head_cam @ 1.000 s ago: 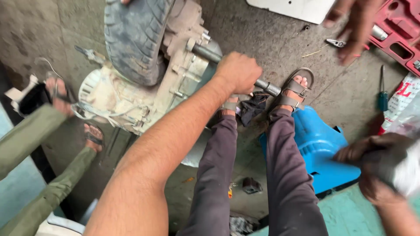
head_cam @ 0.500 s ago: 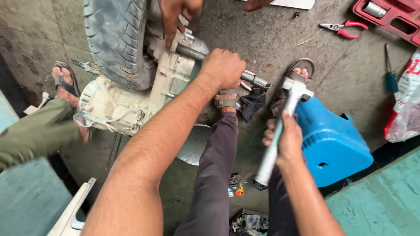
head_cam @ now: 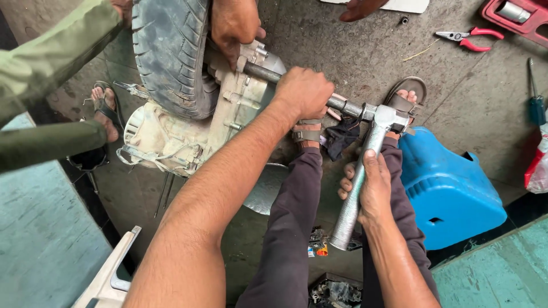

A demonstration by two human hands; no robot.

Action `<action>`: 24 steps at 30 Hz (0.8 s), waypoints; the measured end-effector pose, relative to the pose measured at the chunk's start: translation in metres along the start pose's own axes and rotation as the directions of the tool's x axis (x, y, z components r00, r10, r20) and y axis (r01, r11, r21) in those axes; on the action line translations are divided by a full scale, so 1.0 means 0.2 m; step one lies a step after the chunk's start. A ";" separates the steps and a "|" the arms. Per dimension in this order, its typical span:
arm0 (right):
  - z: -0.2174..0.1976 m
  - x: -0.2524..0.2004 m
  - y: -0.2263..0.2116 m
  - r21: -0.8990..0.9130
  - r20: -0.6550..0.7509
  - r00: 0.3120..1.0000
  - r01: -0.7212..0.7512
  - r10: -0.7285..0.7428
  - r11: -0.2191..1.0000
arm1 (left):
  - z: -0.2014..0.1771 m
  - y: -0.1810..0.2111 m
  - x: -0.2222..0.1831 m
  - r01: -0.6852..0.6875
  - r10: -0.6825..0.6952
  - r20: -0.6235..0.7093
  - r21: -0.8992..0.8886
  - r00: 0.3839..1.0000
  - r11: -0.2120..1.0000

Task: The technician is disassembling and working on the engine and rear wheel assembly of a scooter/motorcycle.

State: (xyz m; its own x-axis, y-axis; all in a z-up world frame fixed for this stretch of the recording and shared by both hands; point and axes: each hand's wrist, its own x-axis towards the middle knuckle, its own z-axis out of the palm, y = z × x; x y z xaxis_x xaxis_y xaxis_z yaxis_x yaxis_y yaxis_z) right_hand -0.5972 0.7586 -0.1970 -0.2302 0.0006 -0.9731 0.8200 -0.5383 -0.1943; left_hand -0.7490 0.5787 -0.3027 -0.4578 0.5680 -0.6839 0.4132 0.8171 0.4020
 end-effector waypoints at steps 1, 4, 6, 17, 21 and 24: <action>-0.01 0.00 0.00 -0.009 0.000 1.000 0.008 -0.008 1.000 | -0.01 0.00 0.00 0.007 -0.007 0.026 0.000 1.000 1.000; -0.07 -0.02 -0.01 -0.065 -0.080 0.997 -0.006 0.001 0.998 | -0.02 0.00 -0.01 0.009 -0.009 0.010 -0.002 1.000 1.000; -0.17 0.00 -0.01 -0.004 -0.154 0.988 0.016 -0.017 1.000 | -0.01 0.00 0.00 0.006 -0.006 0.005 0.001 1.000 1.000; -0.10 0.01 0.09 -0.009 -0.304 0.947 -0.114 0.106 0.993 | 0.04 0.00 0.01 -0.023 0.020 -0.109 -0.027 0.994 0.999; -0.13 -0.03 0.01 0.016 -0.162 0.982 -0.093 0.094 0.996 | -0.02 0.00 0.02 0.038 -0.041 -0.067 -0.045 0.997 0.998; -0.24 -0.04 -0.03 0.075 -0.305 0.951 -0.026 0.048 0.997 | -0.02 0.01 -0.01 0.043 -0.045 -0.047 -0.050 0.998 0.998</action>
State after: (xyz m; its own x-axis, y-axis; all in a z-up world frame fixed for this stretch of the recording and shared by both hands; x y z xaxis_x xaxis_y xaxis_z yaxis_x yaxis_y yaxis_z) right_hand -0.5742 0.8026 -0.1944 -0.0197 0.2320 -0.9725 0.7843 -0.5997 -0.1590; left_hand -0.7509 0.5792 -0.2988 -0.5127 0.5345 -0.6719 0.3534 0.8446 0.4022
